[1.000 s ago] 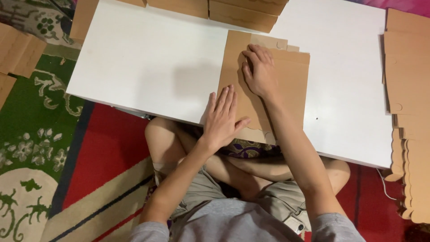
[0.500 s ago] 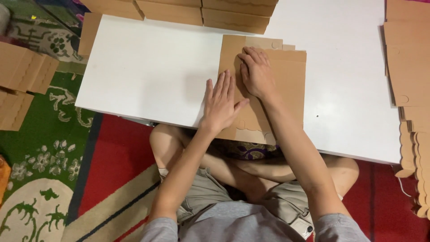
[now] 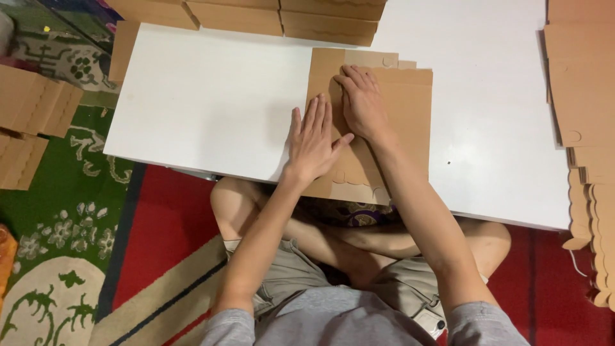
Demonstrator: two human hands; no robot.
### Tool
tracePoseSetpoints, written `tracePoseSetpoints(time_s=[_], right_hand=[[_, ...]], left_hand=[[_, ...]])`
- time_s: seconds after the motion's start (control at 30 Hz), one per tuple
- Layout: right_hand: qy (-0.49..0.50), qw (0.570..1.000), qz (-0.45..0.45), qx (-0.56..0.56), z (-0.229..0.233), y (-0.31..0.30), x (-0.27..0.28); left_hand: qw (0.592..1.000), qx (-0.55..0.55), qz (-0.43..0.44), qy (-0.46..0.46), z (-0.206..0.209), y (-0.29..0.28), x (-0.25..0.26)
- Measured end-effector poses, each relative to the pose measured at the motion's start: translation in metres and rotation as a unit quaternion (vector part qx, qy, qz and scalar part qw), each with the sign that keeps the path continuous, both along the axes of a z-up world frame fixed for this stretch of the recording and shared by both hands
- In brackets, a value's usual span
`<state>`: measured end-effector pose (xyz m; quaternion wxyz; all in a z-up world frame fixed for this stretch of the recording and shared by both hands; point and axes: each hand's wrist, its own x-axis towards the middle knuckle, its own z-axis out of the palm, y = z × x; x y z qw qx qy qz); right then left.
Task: The person folds a cardboard sheet into a box by hand, tucking in the side flaps and closing the lid. Then, they pick up a second cardboard sheet and smooth it out on the table.
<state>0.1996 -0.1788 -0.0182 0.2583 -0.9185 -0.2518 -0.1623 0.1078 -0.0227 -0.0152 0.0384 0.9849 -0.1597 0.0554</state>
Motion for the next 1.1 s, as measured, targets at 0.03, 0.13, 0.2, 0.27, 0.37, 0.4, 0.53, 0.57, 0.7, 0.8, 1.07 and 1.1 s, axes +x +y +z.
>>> tracePoseSetpoints(time_s=[0.03, 0.13, 0.2, 0.27, 0.37, 0.4, 0.53, 0.57, 0.7, 0.8, 1.07, 1.1], right_hand=[[-0.002, 1.0, 0.005, 0.01, 0.0, 0.0, 0.0], [-0.014, 0.999, 0.014, 0.029, -0.003, -0.002, 0.002], [-0.021, 0.999, 0.018, 0.042, -0.005, -0.002, 0.002], [-0.031, 0.998, 0.028, 0.044, -0.005, -0.001, 0.002], [-0.017, 0.999, 0.034, 0.036, 0.004, 0.002, -0.006], [-0.015, 0.999, 0.036, 0.035, 0.005, 0.003, -0.008], [-0.012, 0.999, 0.037, 0.03, 0.013, 0.005, -0.011], [-0.005, 0.999, 0.033, 0.027, 0.013, 0.005, -0.011], [-0.026, 0.998, 0.041, 0.025, 0.01, 0.006, -0.009], [-0.017, 0.999, 0.044, 0.025, 0.007, 0.006, -0.008], [-0.015, 0.999, 0.025, 0.027, 0.003, 0.0, 0.0], [-0.015, 0.999, 0.025, 0.028, 0.002, 0.0, 0.0]], left_hand=[[1.0, -0.002, 0.004, -0.02, -0.001, -0.001, -0.004], [0.998, -0.01, 0.001, -0.055, -0.001, -0.001, -0.029], [0.998, -0.012, -0.005, -0.067, 0.002, 0.002, -0.053], [0.996, -0.045, -0.036, -0.074, 0.008, 0.006, -0.079], [0.995, -0.054, -0.038, -0.069, 0.017, 0.009, -0.094], [0.996, -0.055, -0.036, -0.067, 0.014, 0.01, -0.091], [0.996, -0.044, -0.03, -0.068, 0.005, 0.011, -0.074], [0.995, -0.041, -0.026, -0.083, 0.003, 0.012, -0.068], [0.997, -0.044, -0.012, -0.064, -0.004, 0.009, -0.034], [0.997, -0.052, -0.004, -0.052, -0.014, 0.006, -0.006], [0.998, -0.055, -0.014, -0.014, -0.006, 0.007, 0.033], [0.998, -0.054, -0.014, -0.014, -0.007, 0.008, 0.034]])
